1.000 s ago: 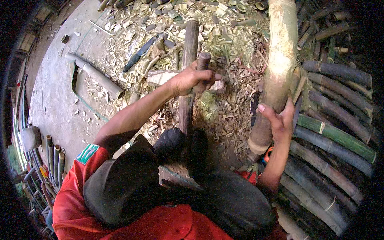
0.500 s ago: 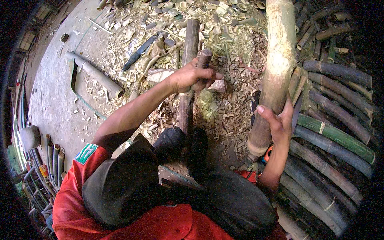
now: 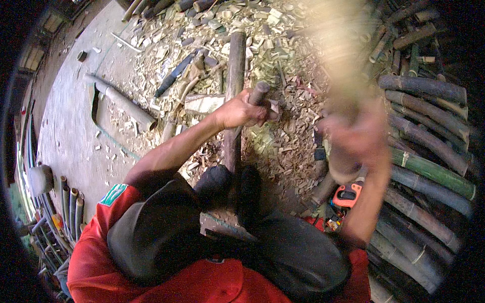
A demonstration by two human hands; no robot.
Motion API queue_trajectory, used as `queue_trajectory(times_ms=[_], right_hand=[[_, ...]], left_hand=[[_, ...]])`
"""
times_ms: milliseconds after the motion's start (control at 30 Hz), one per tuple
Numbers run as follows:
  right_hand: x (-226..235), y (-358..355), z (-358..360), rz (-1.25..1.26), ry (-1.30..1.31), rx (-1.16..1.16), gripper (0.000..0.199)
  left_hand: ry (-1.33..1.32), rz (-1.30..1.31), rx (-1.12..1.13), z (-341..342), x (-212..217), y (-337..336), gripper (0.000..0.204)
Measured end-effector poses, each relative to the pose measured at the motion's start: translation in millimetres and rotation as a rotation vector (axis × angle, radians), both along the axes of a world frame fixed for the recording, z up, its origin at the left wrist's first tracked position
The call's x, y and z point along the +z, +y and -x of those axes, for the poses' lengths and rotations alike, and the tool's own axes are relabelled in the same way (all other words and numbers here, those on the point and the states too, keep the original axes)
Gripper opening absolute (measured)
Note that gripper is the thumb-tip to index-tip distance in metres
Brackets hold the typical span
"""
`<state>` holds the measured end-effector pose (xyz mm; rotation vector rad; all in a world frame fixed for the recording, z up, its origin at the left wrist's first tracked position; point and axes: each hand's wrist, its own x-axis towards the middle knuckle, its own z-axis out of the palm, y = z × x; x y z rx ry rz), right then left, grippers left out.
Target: The person saws a bamboo pole, splits it using a hammer and a metal tool, and carves the surface of a bamboo section with a curved knife.
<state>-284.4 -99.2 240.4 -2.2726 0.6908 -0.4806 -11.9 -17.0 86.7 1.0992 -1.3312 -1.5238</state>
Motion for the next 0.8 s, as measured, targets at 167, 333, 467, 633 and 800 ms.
queue_trajectory(times_ms=[167,333,467,633,800], right_hand=[[2.3,6.6,-29.7,-0.117,0.244,-0.144,0.092],[26.4,23.8,-35.3,-0.376,-0.134,-0.412,0.084],[26.5,34.5,-34.5,-0.378,-0.229,-0.492,0.072],[-3.0,51.4,-2.7,-0.376,-0.287,-0.603,0.070],[-23.9,72.2,10.6,-0.460,-0.257,-0.651,0.069]], left_hand=[[-0.028,-0.056,0.069,5.9,-35.1,4.2,0.036],[-0.309,-0.313,0.260,35.9,-34.4,-42.4,0.032],[-0.535,-0.249,0.421,26.6,-89.1,-65.5,0.032],[-0.218,0.208,-0.359,70.7,-12.5,31.2,0.034],[0.210,-0.160,-0.132,73.6,31.4,67.6,0.015]])
